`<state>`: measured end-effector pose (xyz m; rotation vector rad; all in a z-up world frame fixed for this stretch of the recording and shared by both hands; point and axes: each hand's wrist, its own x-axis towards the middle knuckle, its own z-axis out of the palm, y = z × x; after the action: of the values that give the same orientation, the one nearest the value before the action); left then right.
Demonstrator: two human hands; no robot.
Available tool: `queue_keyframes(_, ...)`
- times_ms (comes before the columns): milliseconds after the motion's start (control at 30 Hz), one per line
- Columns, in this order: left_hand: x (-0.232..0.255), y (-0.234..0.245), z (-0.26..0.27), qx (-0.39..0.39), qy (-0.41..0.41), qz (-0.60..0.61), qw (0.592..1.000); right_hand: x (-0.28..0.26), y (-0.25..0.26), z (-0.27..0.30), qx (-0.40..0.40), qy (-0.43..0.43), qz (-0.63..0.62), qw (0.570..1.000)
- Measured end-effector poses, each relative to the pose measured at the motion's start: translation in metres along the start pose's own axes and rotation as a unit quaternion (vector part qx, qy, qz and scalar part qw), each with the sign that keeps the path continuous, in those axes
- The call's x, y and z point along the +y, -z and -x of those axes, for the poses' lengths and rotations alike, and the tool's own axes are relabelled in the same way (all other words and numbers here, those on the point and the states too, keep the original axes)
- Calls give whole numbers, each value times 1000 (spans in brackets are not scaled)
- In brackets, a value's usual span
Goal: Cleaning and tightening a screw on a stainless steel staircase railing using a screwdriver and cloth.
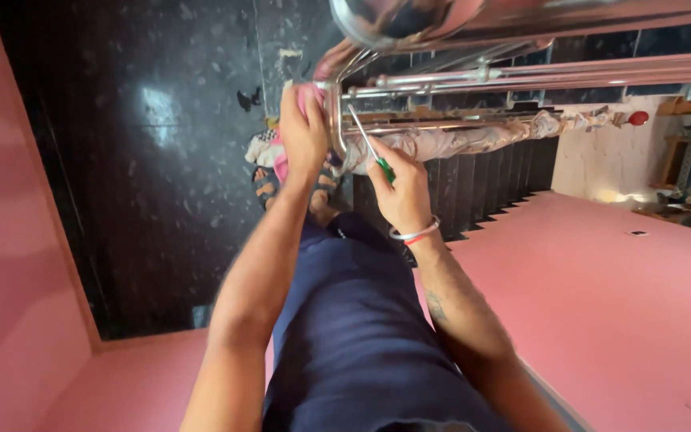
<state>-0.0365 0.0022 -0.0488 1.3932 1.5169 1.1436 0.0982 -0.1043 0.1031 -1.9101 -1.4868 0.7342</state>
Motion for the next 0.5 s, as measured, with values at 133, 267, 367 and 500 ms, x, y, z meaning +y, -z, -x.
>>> queue_keyframes(133,-84,-35,-26,-11,181,106,978,-9,-12,-11,1,45,-15,999)
queue_keyframes(267,-93,-26,-9,-60,279,239,928,-18,-21,-13,-20,65,11,998)
queue_keyframes(367,-68,-9,-6,-91,282,327,897,-25,-31,-16,-28,58,30,997)
queue_keyframes(500,-42,9,-10,-146,329,488,795,-39,-42,-19,-18,51,84,995)
